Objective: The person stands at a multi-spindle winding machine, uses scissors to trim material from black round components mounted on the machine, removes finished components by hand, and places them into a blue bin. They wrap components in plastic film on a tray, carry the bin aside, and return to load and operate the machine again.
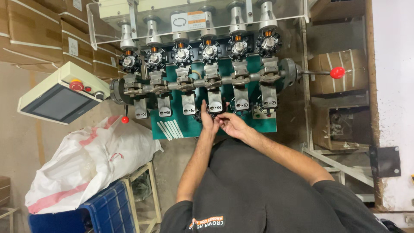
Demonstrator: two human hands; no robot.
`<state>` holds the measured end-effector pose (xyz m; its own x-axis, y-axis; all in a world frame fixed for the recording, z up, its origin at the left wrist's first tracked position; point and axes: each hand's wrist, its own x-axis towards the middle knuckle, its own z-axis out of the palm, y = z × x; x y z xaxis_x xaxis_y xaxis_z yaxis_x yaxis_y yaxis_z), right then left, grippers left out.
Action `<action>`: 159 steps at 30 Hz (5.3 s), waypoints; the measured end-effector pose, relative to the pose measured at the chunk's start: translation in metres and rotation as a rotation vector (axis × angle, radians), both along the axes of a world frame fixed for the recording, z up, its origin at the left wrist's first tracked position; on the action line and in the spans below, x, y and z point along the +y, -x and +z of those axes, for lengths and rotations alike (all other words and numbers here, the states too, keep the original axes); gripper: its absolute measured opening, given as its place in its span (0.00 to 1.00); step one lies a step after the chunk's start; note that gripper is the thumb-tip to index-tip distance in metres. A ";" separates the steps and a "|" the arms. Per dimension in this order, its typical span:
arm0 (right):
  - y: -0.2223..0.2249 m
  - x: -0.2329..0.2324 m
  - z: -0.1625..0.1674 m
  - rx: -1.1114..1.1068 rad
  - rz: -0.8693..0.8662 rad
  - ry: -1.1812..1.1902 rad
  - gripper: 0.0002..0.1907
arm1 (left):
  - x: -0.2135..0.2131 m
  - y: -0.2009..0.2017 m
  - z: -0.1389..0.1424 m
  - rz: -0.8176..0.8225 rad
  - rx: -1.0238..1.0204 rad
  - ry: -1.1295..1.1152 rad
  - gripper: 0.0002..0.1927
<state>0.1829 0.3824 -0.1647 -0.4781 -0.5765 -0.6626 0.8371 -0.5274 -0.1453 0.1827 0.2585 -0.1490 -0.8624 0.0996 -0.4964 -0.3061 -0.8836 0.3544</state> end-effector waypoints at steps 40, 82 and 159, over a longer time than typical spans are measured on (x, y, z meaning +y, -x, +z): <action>-0.014 -0.087 -0.001 0.044 0.064 -0.145 0.05 | -0.096 -0.011 -0.012 0.050 -0.100 0.157 0.27; -0.095 0.003 0.005 0.093 0.278 -0.607 0.13 | -0.154 -0.038 -0.036 -0.263 -0.108 1.409 0.30; -0.121 0.061 0.002 0.308 0.276 -0.809 0.13 | -0.033 -0.004 -0.009 -0.493 0.715 2.297 0.30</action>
